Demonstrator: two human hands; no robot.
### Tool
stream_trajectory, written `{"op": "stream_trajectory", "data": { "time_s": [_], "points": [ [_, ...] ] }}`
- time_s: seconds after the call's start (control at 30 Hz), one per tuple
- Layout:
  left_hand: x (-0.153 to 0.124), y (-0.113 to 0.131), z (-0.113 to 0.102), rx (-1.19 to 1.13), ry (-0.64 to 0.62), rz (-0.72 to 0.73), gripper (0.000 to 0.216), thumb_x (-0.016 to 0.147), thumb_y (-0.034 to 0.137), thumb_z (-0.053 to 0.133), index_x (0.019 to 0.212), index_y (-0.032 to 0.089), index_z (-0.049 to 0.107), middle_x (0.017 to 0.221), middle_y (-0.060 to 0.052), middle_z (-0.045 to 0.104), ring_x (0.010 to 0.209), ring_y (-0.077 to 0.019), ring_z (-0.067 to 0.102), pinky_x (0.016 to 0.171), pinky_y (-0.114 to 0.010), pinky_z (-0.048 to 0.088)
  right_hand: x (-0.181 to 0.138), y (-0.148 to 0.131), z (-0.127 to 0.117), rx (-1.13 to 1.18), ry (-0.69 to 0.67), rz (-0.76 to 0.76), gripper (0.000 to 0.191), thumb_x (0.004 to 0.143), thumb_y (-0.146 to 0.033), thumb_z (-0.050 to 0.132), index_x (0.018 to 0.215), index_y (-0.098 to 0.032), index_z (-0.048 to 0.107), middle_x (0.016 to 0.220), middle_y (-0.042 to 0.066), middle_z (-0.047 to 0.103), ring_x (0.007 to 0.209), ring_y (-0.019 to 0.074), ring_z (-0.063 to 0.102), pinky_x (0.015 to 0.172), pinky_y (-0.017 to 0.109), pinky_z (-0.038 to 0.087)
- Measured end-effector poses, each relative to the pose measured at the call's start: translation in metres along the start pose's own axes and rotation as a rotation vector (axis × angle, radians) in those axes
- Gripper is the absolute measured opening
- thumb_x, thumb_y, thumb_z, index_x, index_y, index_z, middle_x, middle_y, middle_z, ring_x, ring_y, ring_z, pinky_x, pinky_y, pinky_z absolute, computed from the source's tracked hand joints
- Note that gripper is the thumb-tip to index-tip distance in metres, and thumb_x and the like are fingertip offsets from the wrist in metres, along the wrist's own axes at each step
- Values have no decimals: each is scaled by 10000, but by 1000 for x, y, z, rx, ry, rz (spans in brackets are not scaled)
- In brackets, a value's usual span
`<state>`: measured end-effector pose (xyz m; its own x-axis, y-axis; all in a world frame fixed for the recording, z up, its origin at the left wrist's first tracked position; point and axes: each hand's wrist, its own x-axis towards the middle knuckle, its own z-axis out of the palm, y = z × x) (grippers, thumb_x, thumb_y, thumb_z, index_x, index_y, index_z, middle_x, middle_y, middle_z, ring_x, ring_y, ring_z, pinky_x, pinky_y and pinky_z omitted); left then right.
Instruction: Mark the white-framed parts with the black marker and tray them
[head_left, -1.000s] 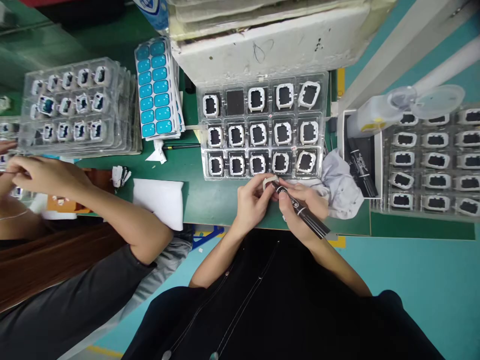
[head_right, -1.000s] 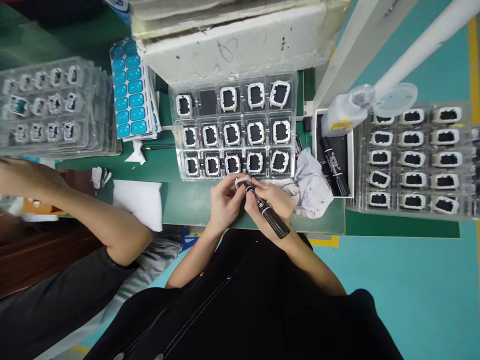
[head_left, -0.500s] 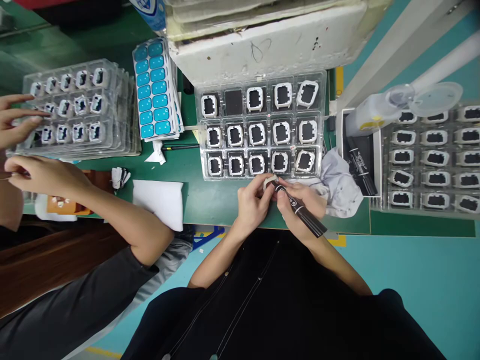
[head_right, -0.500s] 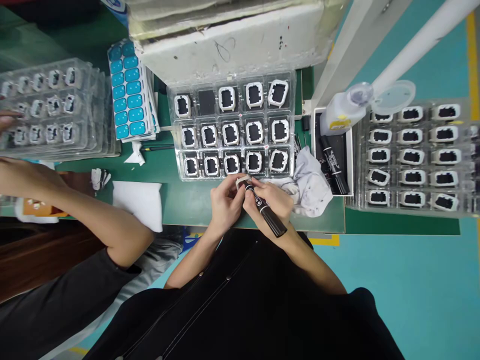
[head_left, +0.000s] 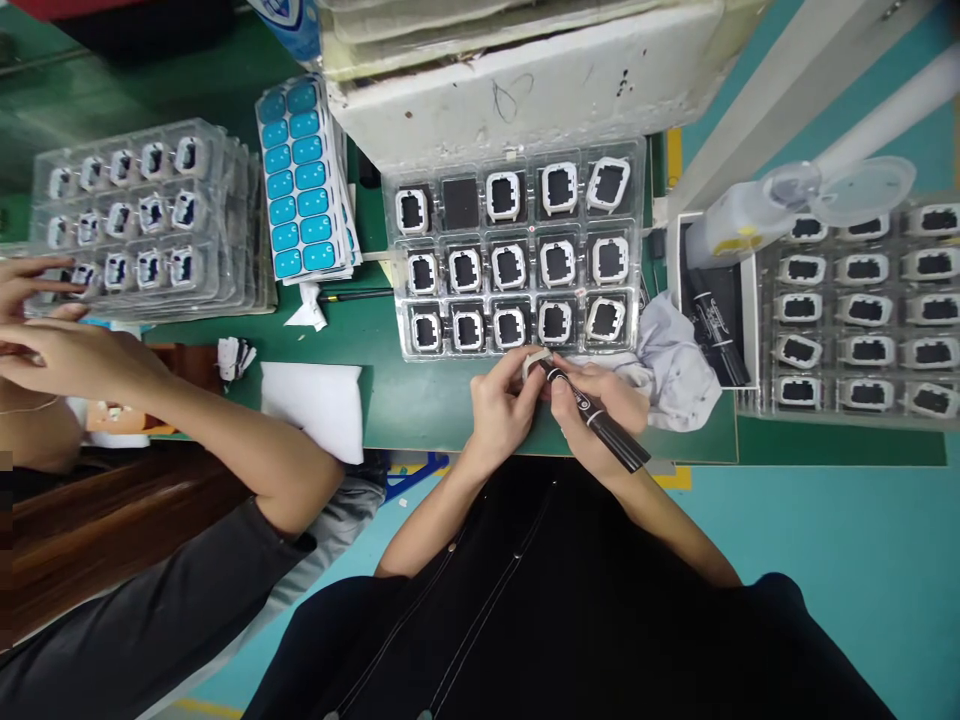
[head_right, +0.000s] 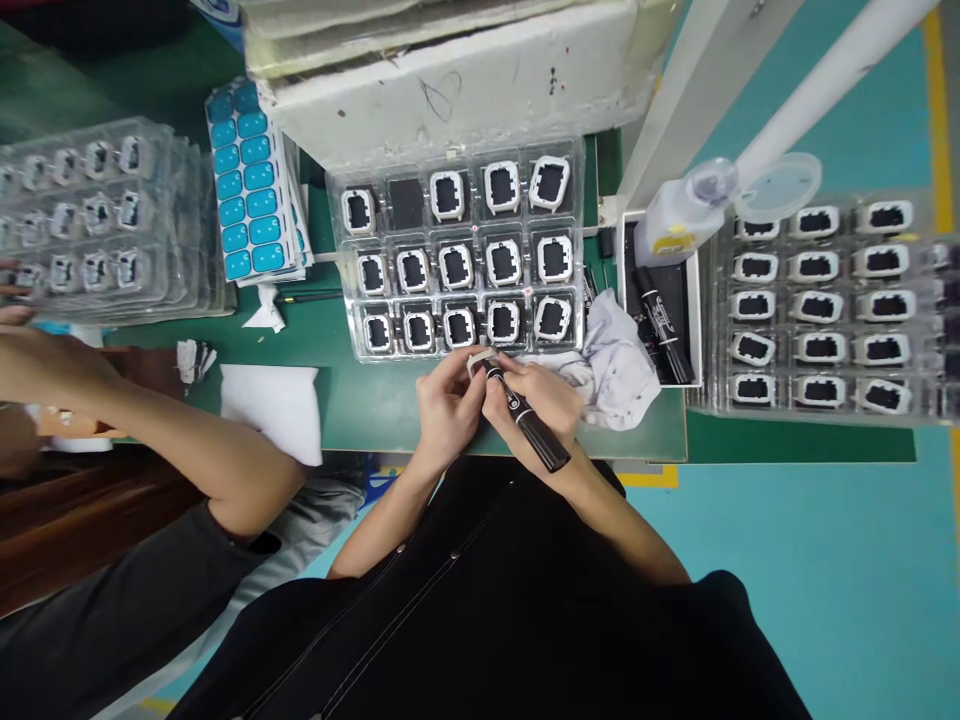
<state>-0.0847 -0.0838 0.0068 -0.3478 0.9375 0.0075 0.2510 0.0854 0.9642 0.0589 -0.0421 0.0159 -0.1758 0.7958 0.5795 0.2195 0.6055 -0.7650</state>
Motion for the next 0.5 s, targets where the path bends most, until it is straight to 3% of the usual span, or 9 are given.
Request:
{"op": "stream_trajectory", "data": {
  "time_s": [0.5],
  "points": [
    [-1,-2,0,-73,-7,-22,254,1094,420,698,1181,199,787,932,-33,834,741,-137,775,701,-229,623,0,0,0,24,8,8,148,1002,-131,769,1087,-240,717,1040,28,842,1019,273,866,818,352,744]
  ]
}}
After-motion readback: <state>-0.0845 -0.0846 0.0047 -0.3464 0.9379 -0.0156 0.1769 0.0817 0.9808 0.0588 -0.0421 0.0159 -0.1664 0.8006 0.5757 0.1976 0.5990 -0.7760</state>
